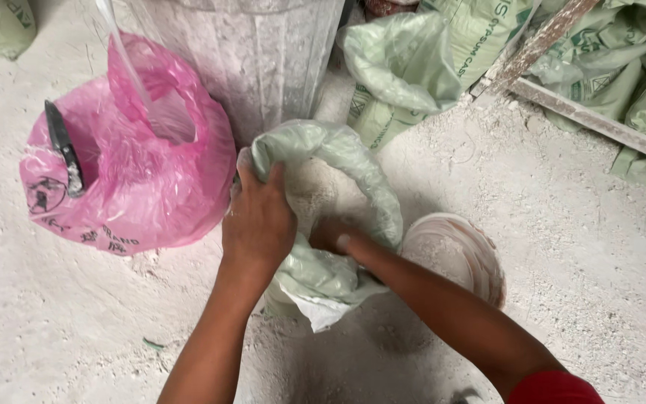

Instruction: The person cuts open a green bag of white powder with a knife, scoops the powder by hand into a bucket, and stirs the contents with their hand. The person wears flip-flops and patterned pants while working in a cluttered area with multiple bags and buckets.

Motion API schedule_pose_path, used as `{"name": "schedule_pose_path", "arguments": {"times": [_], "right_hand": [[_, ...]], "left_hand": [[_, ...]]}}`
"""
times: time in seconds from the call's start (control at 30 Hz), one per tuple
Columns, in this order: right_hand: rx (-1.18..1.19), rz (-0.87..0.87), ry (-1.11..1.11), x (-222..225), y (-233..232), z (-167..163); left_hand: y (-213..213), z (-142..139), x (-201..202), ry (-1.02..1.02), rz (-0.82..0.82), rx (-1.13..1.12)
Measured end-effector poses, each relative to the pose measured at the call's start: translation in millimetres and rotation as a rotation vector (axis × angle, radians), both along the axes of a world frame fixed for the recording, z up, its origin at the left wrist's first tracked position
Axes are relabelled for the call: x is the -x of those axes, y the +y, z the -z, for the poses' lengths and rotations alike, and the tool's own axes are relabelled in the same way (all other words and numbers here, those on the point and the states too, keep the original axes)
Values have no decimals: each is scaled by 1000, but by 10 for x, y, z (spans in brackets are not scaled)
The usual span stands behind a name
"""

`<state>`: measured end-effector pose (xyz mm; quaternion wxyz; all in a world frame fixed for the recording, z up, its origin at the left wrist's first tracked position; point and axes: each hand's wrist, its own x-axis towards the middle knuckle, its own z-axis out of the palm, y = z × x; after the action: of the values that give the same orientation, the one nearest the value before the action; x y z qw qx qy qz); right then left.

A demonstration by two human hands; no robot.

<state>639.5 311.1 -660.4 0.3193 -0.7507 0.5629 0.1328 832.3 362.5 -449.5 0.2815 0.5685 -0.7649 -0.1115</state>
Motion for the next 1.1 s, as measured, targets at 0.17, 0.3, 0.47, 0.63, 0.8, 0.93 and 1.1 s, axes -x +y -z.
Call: {"name": "schedule_pose_path", "arguments": {"times": [0.17,0.3,0.47,0.63,0.8,0.93,1.1], "right_hand": [[-216,14,-278,65,-34,-19],[121,18,-366,-33,-507,-220],[106,81,-273,-296,-645,-331],[-207,162,-416,-252,-186,-270],[-393,370,-719,1,206,-441],[-423,541,-1059,52,387,-667],[-339,678,-1444,-187,277,-855]], "left_hand": [[-14,-50,-78,78,72,-21],[-45,-107,-157,104,79,-23],[-53,-117,-138,125,91,-10],[-55,-115,-79,103,66,-65],[-55,-173,-22,107,76,-73],[-41,-270,-1,134,65,-80],[17,-329,73,128,3,-31]]}}
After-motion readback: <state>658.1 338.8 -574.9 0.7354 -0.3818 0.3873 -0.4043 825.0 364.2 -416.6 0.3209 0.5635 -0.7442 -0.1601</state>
